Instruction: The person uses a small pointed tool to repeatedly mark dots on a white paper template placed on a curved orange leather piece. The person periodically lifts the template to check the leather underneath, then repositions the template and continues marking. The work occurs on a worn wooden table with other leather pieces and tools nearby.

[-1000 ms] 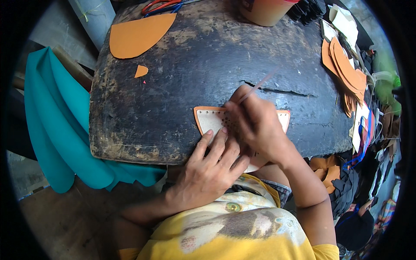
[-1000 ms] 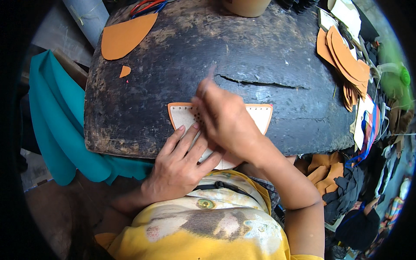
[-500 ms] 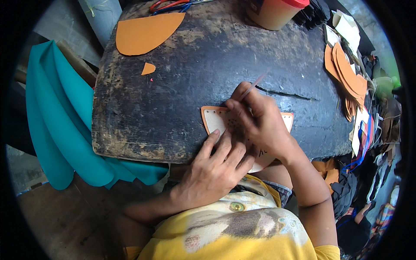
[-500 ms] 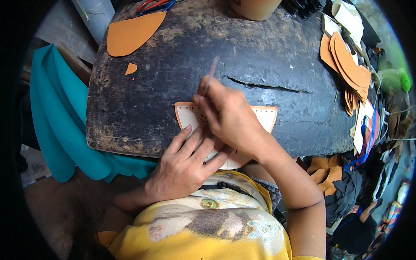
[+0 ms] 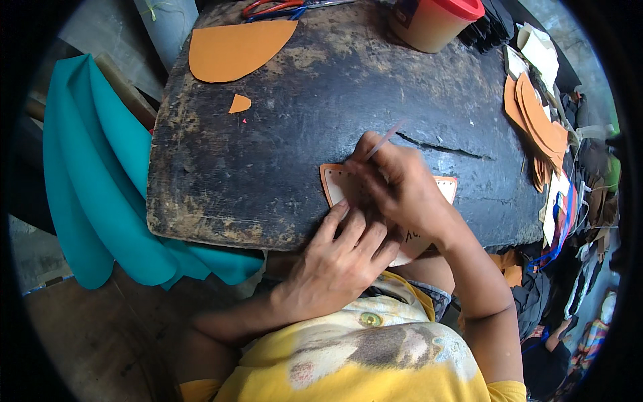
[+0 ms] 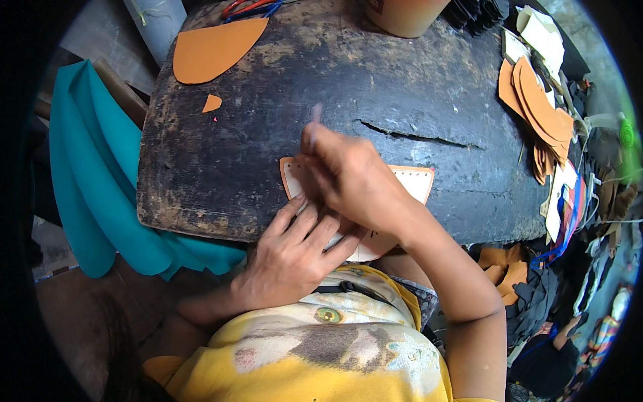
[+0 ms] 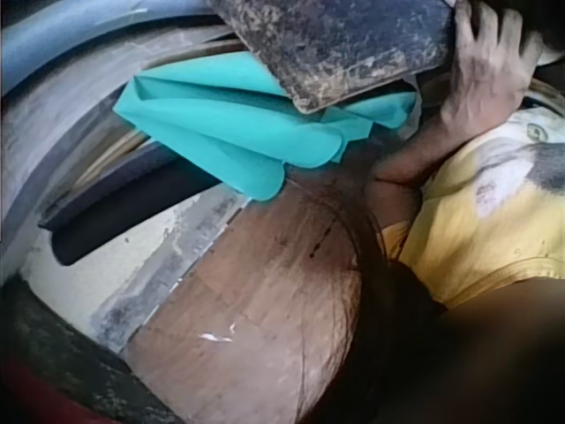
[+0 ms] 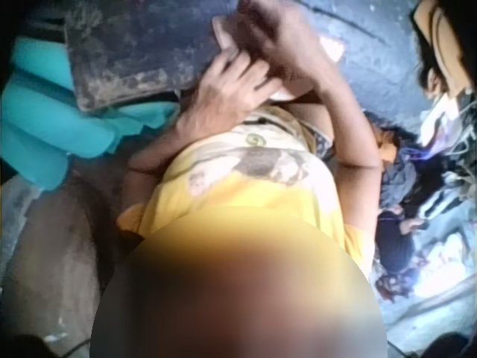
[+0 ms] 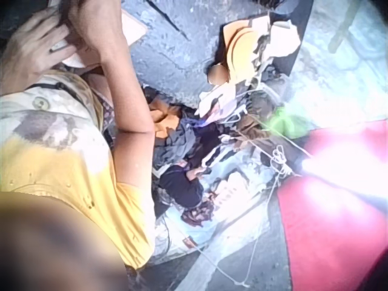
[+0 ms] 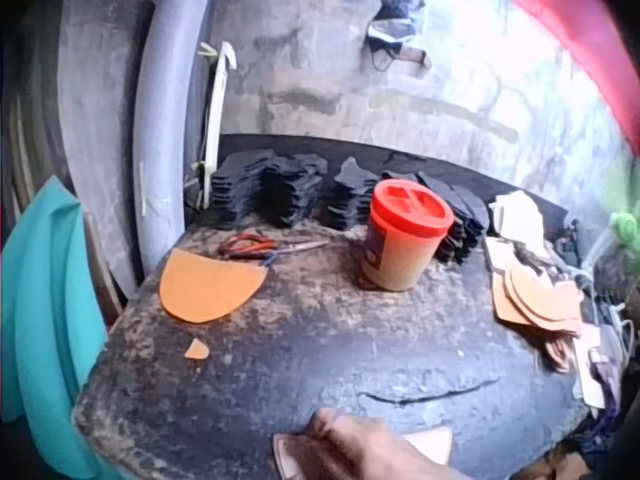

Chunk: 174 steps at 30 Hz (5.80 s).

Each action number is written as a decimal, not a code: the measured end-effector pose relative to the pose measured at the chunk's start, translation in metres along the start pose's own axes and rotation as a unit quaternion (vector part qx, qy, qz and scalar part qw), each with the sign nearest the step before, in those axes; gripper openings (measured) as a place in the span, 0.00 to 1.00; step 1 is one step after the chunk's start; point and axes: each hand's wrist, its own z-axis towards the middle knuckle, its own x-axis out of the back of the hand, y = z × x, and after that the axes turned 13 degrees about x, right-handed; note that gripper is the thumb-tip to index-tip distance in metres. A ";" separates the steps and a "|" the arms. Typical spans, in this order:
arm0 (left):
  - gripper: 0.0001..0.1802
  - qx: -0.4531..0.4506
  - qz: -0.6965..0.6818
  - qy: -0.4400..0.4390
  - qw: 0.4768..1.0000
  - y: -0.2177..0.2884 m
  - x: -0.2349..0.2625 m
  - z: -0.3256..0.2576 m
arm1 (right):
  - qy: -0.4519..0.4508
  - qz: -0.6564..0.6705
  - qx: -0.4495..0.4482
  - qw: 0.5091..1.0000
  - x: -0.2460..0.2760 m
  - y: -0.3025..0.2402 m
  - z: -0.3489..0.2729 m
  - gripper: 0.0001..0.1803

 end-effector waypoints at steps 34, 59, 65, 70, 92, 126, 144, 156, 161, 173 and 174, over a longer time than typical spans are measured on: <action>0.21 0.013 -0.008 0.012 1.000 0.006 0.003 0.000 | -0.014 0.029 0.102 0.994 -0.010 0.004 0.015 0.08; 0.24 0.061 -0.037 -0.004 0.997 0.002 -0.006 -0.001 | 0.315 -0.082 -0.047 0.944 0.019 0.013 -0.098 0.07; 0.25 0.073 -0.014 -0.025 0.997 0.001 -0.001 -0.002 | 0.233 -0.165 -0.010 0.958 0.019 0.010 -0.097 0.04; 0.25 0.077 -0.023 -0.026 0.996 0.000 -0.002 -0.002 | 0.289 -0.060 -0.092 0.951 0.019 0.008 -0.094 0.05; 0.25 0.080 -0.020 -0.015 0.996 -0.003 -0.006 -0.004 | 0.262 -0.093 -0.053 0.959 0.020 0.007 -0.097 0.04; 0.26 0.076 -0.030 -0.007 0.997 -0.002 -0.006 -0.002 | 0.211 -0.089 0.007 0.973 0.019 0.006 -0.097 0.05; 0.26 0.074 -0.029 0.014 0.997 -0.004 -0.011 -0.004 | 0.200 -0.094 0.020 0.975 0.016 0.008 -0.099 0.03; 0.28 0.073 -0.030 0.016 0.997 -0.005 -0.012 -0.005 | 0.142 -0.127 0.077 0.979 0.018 0.005 -0.103 0.07; 0.28 0.071 -0.024 0.013 0.997 -0.006 -0.012 -0.005 | 0.155 -0.066 0.037 0.985 0.019 0.007 -0.105 0.13; 0.27 0.068 -0.024 0.014 0.997 -0.005 -0.012 -0.004 | 0.174 -0.092 0.064 0.978 0.017 0.009 -0.097 0.02; 0.27 0.069 -0.024 0.013 0.997 -0.006 -0.012 -0.004 | 0.202 -0.055 0.019 0.978 0.017 0.008 -0.096 0.02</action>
